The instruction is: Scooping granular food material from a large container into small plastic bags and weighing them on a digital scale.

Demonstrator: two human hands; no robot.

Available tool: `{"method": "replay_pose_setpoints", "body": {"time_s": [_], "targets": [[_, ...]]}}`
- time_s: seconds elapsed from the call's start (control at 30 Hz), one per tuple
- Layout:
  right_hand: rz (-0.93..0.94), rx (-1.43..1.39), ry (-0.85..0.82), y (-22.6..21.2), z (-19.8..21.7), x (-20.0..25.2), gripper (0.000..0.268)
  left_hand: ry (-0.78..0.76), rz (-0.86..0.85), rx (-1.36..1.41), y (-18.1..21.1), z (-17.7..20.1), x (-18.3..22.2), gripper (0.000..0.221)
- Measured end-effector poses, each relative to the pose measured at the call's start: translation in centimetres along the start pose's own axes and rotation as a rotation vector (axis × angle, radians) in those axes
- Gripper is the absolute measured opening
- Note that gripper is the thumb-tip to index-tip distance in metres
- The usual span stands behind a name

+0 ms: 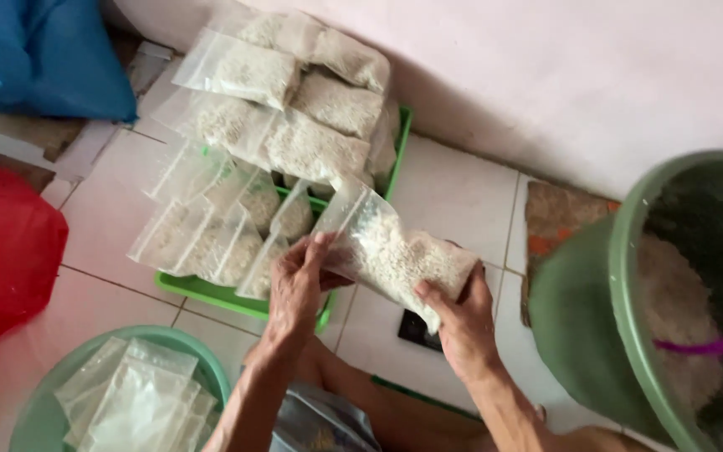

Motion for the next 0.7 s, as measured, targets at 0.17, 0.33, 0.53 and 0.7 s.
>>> {"method": "replay_pose_setpoints", "body": {"time_s": [0.17, 0.33, 0.53, 0.7], "targets": [[-0.027, 0.330, 0.232, -2.3, -2.3, -5.1, 0.061, 0.049, -0.100, -0.328, 4.1, 3.0, -5.0, 0.029], [0.017, 0.426, 0.156, -2.6, -3.1, -13.1, 0.059, 0.144, -0.239, -0.751, 8.6, 5.0, -11.6, 0.027], [0.050, 0.349, 0.173, -0.6, -2.6, -20.8, 0.057, 0.203, -0.385, -0.810, 12.8, 4.9, -16.0, 0.019], [0.050, 0.400, 0.195, 0.6, -2.1, -25.4, 0.053, 0.257, -0.401, -0.871, 14.4, 5.1, -19.2, 0.015]]}}
Point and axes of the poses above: each hand's wrist, its own x-axis away from the middle knuckle, its own z-axis out of the back of the hand, y = z × x, the point moved 9 cm from there along -x, towards the middle knuckle, and after that the axes turned 14 degrees about -y, right-handed, at the moved point
